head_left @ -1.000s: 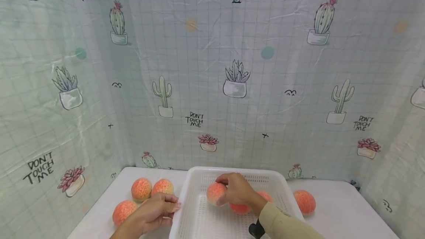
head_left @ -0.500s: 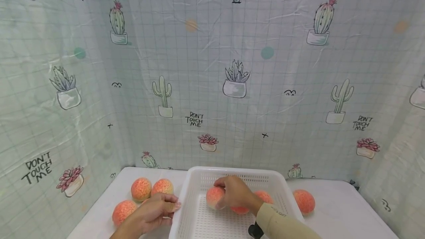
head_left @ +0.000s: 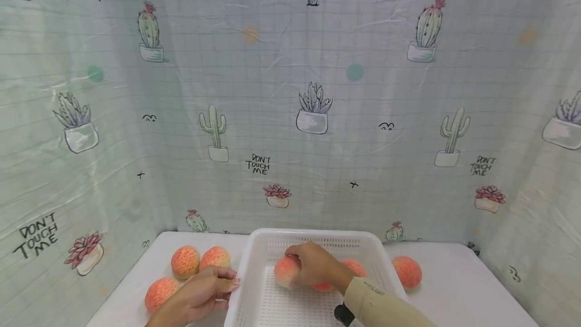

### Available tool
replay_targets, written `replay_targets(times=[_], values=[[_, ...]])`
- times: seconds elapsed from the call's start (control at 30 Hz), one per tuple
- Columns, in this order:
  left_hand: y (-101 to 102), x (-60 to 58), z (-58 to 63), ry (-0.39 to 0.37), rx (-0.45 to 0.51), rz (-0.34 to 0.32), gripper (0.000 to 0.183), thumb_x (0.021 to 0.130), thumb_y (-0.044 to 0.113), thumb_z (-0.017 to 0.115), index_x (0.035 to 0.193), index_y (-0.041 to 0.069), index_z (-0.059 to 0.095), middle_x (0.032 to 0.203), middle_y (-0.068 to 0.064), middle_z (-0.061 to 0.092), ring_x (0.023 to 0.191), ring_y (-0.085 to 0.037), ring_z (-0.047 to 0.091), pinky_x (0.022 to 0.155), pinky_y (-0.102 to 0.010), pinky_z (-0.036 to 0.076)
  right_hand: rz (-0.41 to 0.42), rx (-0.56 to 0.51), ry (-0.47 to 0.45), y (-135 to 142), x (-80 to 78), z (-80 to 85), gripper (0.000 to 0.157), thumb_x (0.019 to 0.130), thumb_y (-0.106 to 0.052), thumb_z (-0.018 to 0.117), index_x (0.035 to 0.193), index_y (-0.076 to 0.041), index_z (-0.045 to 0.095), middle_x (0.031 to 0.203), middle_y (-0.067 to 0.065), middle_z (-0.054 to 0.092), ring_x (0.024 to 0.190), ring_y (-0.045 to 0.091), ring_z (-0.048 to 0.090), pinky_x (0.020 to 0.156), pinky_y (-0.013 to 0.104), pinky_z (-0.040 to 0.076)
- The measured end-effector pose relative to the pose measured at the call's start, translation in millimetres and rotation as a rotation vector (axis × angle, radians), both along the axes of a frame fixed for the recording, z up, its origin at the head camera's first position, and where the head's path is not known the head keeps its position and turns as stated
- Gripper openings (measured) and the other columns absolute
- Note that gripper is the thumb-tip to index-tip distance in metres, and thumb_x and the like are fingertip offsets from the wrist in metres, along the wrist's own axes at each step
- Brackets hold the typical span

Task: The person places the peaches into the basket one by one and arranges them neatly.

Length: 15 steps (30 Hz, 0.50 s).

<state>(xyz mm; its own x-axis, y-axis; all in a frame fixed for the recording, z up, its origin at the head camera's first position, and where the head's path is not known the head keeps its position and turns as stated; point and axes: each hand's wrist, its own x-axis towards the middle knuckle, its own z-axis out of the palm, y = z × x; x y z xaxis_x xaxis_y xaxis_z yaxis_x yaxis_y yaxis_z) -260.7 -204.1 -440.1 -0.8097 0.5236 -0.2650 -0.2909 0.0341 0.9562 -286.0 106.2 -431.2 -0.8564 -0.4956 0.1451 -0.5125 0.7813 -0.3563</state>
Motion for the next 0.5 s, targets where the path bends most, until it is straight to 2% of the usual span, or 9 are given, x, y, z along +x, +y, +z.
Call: replay_targets(times=[0.13, 0.3, 0.4, 0.5], values=[[-3.1, 2.3, -1.9, -0.001, -0.014, 0.003, 0.018, 0.098, 0.013, 0.071, 0.113, 0.003, 0.068, 0.093, 0.002, 0.069, 0.084, -0.012, 0.065, 0.079, -0.029, 0.058, -0.023, -0.014, -0.011, 2.9, 3.5, 3.8, 0.064, 0.067, -0.027, 0.094, 0.126, -0.011, 0.073, 0.118, -0.001, 0.078, 0.109, 0.013, 0.07, 0.099, 0.033, 0.056], [-4.8, 4.4, -1.0, 0.004, -0.014, 0.016, 0.022, 0.098, 0.014, 0.072, 0.115, 0.001, 0.068, 0.096, 0.0, 0.07, 0.087, -0.013, 0.066, 0.082, -0.032, 0.059, -0.081, -0.099, -0.082, 12.7, 5.6, 22.2, 0.065, 0.071, -0.022, 0.094, 0.13, -0.01, 0.071, 0.127, 0.005, 0.076, 0.121, 0.026, 0.07, 0.104, 0.044, 0.056], [-3.9, 3.7, 0.5, 0.0, -0.013, 0.021, 0.023, 0.097, 0.015, 0.073, 0.115, 0.001, 0.067, 0.099, -0.001, 0.07, 0.088, -0.014, 0.066, 0.083, -0.032, 0.059, -0.11, -0.157, -0.121, 24.0, 7.1, 32.9, 0.063, 0.074, -0.02, 0.091, 0.132, -0.008, 0.071, 0.131, 0.008, 0.074, 0.123, 0.031, 0.069, 0.105, 0.049, 0.055], [-3.8, 2.9, 1.6, 0.001, -0.03, 0.024, 0.026, 0.097, 0.015, 0.074, 0.117, 0.001, 0.068, 0.101, -0.002, 0.071, 0.09, -0.015, 0.066, 0.085, -0.033, 0.06, -0.103, -0.229, -0.141, 37.2, 10.8, 42.4, 0.06, 0.076, -0.018, 0.09, 0.132, -0.003, 0.07, 0.132, 0.013, 0.073, 0.122, 0.037, 0.068, 0.104, 0.054, 0.055]])
